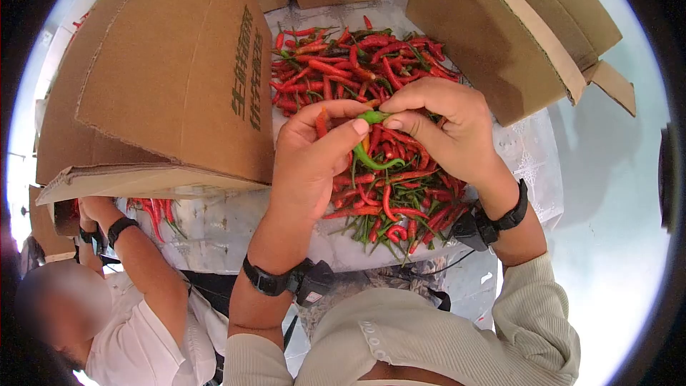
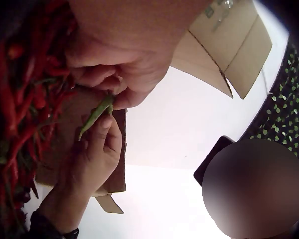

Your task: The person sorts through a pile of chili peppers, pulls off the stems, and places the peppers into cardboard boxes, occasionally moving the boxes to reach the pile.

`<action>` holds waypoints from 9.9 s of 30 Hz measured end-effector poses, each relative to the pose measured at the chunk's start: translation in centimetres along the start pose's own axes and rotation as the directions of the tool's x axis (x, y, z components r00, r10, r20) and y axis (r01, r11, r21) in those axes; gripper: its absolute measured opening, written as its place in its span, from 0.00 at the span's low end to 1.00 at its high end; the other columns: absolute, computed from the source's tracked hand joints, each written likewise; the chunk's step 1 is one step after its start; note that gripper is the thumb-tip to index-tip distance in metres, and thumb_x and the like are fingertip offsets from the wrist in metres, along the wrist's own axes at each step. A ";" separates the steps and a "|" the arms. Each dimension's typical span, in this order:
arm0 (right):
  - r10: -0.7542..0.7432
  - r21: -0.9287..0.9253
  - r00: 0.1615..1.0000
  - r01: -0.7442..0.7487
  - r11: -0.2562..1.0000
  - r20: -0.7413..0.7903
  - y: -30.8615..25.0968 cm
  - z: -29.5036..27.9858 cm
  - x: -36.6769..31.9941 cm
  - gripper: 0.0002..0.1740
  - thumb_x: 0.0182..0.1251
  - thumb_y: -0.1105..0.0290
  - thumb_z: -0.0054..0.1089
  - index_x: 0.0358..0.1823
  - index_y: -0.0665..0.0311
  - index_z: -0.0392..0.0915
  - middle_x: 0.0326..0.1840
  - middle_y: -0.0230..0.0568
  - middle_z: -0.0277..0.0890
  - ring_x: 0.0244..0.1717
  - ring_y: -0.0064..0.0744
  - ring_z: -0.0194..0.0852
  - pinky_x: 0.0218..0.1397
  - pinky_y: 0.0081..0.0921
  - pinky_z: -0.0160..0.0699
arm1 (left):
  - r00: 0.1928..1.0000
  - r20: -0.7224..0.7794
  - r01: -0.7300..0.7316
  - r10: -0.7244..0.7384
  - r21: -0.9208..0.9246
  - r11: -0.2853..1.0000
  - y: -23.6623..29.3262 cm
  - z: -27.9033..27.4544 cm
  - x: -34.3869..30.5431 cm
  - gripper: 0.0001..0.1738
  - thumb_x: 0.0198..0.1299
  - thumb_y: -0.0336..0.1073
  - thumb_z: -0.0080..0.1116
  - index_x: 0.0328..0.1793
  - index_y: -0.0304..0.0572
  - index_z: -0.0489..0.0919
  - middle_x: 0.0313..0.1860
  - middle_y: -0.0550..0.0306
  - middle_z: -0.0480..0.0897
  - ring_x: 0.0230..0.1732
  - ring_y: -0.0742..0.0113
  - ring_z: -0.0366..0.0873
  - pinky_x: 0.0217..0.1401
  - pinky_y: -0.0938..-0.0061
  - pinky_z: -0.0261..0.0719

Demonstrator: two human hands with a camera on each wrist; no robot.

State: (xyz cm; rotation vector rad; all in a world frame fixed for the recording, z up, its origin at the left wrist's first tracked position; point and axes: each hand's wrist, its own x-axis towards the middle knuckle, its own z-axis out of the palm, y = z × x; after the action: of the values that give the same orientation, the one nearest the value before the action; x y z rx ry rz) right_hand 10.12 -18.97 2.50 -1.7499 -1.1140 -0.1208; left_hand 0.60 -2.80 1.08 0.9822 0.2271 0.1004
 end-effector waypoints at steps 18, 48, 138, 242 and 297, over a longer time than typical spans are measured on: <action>-0.129 -0.333 0.987 0.089 0.939 -0.100 0.3 -1.1 0.2 0.13 0.54 0.69 0.63 0.42 0.63 0.79 0.42 0.48 0.76 0.46 0.50 0.74 0.51 0.38 0.72 | 0.996 -0.079 -0.049 0.049 0.002 0.999 -0.2 0.5 0.0 0.10 0.54 0.27 0.62 0.42 0.37 0.77 0.31 0.65 0.77 0.17 0.86 0.61 0.15 0.88 0.53; -0.164 -0.681 0.965 -0.020 0.732 -0.204 -11.8 -13.7 15.2 0.13 0.56 0.63 0.61 0.38 0.64 0.79 0.27 0.43 0.79 0.29 0.40 0.79 0.35 0.32 0.75 | 1.000 0.007 0.027 -0.026 -0.144 0.989 0.6 -0.5 -1.0 0.07 0.63 0.36 0.54 0.34 0.42 0.76 0.19 0.68 0.71 0.14 0.83 0.59 0.13 0.87 0.49; 0.069 -0.177 0.995 -0.082 0.981 -0.077 0.6 -0.1 -0.3 0.21 0.52 0.69 0.69 0.48 0.63 0.76 0.34 0.34 0.73 0.29 0.21 0.68 0.33 0.18 0.69 | 0.966 -0.061 -0.208 0.251 0.393 0.896 -0.6 -0.1 0.1 0.13 0.66 0.39 0.52 0.50 0.37 0.74 0.33 0.53 0.82 0.23 0.79 0.74 0.20 0.87 0.68; 0.064 0.163 0.997 -0.057 0.985 -0.037 0.0 0.3 -0.2 0.05 0.55 0.71 0.64 0.31 0.64 0.79 0.32 0.39 0.78 0.36 0.32 0.76 0.40 0.27 0.73 | 0.978 -0.085 -0.124 0.190 0.495 0.860 -0.5 0.5 -0.8 0.16 0.55 0.35 0.65 0.48 0.36 0.78 0.29 0.61 0.82 0.20 0.84 0.67 0.20 0.87 0.62; 0.147 0.381 0.988 -0.120 0.917 -0.041 23.6 0.2 12.9 0.13 0.71 0.69 0.45 0.48 0.74 0.67 0.44 0.46 0.73 0.46 0.31 0.75 0.46 0.20 0.77 | 0.996 -0.078 -0.029 0.033 0.049 0.998 0.4 -0.7 -0.9 0.06 0.60 0.35 0.58 0.39 0.45 0.74 0.23 0.61 0.77 0.15 0.82 0.64 0.14 0.87 0.54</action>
State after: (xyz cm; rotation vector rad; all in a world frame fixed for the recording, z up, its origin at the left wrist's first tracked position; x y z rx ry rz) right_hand 34.40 -12.25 -6.91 -1.4563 -0.8944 0.1122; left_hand -0.40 -2.21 1.16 1.0306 0.2876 0.1627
